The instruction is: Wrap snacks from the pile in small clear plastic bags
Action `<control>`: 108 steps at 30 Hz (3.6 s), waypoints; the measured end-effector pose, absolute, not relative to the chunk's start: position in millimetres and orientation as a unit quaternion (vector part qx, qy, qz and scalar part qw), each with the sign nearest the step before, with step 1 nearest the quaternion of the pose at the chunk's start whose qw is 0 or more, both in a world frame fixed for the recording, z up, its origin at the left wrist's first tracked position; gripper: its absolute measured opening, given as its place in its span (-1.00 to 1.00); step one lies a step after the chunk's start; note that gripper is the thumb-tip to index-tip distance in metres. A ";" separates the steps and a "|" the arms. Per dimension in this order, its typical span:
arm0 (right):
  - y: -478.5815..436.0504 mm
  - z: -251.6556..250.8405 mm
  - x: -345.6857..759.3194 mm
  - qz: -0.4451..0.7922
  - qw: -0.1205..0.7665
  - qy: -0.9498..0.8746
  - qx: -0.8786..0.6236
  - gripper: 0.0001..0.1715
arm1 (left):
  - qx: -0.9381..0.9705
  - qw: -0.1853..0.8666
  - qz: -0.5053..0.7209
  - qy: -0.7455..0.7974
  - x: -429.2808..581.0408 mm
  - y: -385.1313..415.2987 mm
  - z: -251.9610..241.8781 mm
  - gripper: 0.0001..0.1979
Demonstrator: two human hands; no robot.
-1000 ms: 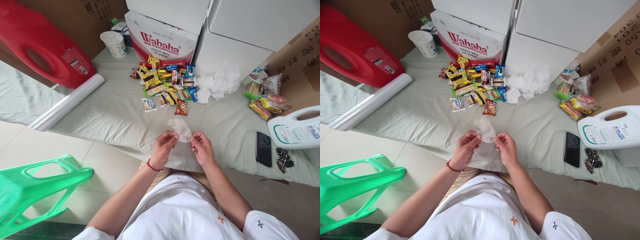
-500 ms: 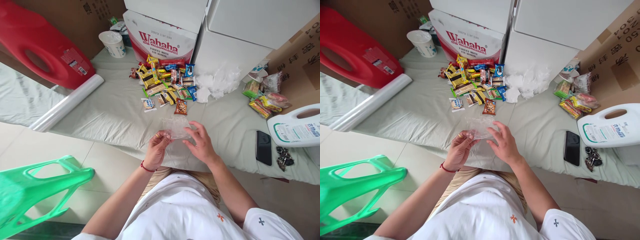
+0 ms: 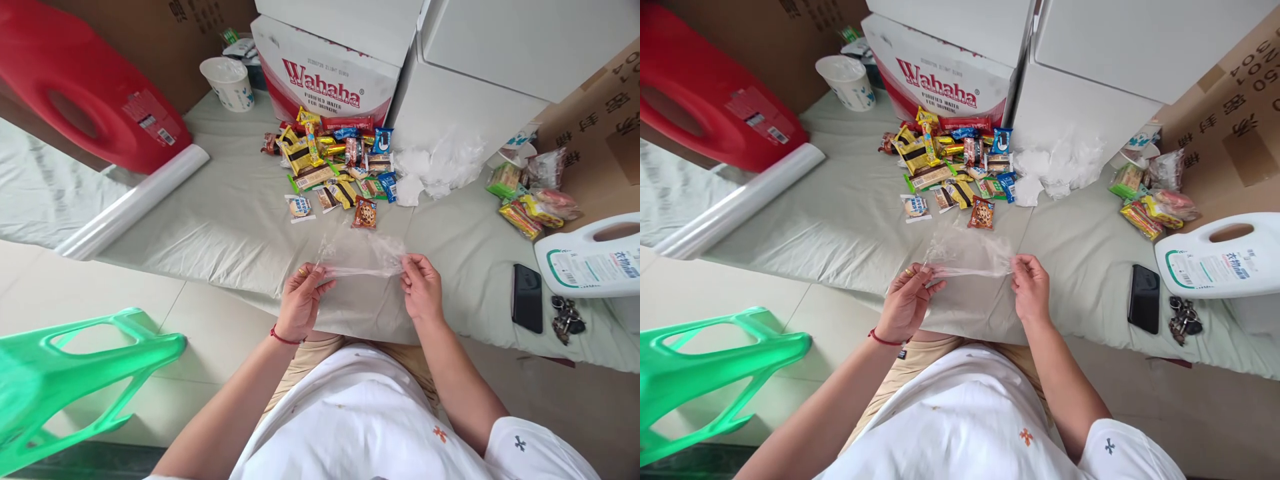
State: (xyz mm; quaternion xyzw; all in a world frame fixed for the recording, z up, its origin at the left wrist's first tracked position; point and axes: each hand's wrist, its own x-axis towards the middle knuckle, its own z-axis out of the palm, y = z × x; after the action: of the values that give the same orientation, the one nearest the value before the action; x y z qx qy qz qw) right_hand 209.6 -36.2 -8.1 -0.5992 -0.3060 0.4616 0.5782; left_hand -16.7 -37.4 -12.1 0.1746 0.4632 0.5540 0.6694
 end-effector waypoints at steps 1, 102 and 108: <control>-39.0 -9.1 215.0 0.471 0.577 -0.275 -0.608 -0.56 | 0.182 0.664 0.546 0.478 -19.6 -36.9 -12.5 -0.60; -84.3 3.9 163.6 0.326 0.272 -0.726 -0.541 -0.82 | 0.661 0.029 0.451 0.600 -51.1 -76.4 14.0 -0.79; -99.6 4.3 153.8 0.192 0.238 -0.793 -0.528 -0.77 | 0.871 0.121 0.237 0.413 -16.0 -29.4 46.4 -0.77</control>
State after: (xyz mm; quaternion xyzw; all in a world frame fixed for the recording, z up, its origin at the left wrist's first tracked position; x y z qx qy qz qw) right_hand 153.8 -99.6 4.3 -0.5277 -0.7926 0.1922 0.2375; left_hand -16.0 -29.4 46.4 0.8709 0.4134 0.2366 0.1213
